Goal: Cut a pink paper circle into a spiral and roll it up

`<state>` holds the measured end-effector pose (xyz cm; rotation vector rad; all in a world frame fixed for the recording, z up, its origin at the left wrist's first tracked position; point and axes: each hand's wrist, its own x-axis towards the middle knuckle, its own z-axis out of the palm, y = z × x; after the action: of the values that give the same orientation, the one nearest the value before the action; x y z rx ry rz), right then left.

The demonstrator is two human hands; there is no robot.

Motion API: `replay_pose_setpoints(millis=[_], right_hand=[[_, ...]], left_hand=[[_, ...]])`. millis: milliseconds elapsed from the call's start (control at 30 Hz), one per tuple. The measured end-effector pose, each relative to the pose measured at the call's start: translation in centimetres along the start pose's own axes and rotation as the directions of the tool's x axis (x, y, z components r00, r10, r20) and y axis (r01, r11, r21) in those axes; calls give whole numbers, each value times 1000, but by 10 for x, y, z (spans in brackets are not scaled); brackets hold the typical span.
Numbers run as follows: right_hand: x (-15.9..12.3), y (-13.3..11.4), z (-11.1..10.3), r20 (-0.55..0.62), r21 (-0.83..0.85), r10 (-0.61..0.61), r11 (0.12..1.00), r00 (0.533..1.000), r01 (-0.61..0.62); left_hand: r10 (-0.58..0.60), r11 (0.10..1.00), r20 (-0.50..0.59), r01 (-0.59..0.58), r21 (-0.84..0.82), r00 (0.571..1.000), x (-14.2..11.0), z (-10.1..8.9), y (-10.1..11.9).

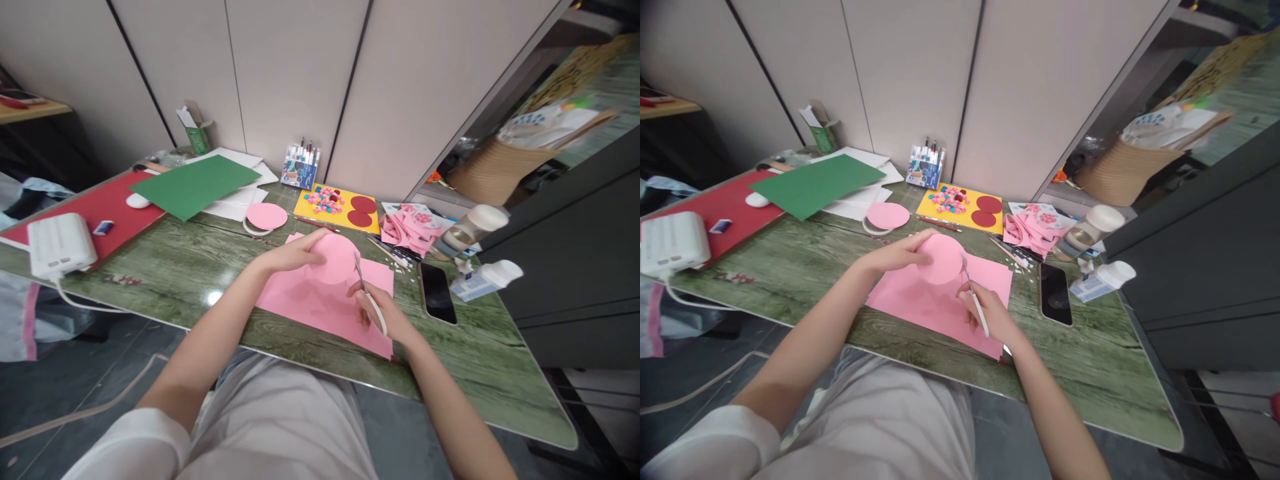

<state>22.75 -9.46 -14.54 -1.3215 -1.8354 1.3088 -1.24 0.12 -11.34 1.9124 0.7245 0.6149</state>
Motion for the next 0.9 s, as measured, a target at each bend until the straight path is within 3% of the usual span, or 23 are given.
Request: replay_pose_setpoints(millis=[300, 700, 900], right_hand=[[0, -1, -2, -2, -69, 23, 997, 1000, -23], [0, 0, -1, 21, -38, 32, 999, 999, -31], [-2, -3, -5, 60, -45, 46, 998, 997, -44]], left_hand=[[11, 999, 45, -13, 53, 999, 0, -1, -3], [25, 999, 39, -27, 34, 999, -3, -4, 1], [29, 998, 93, -33, 48, 995, -5, -9, 5]])
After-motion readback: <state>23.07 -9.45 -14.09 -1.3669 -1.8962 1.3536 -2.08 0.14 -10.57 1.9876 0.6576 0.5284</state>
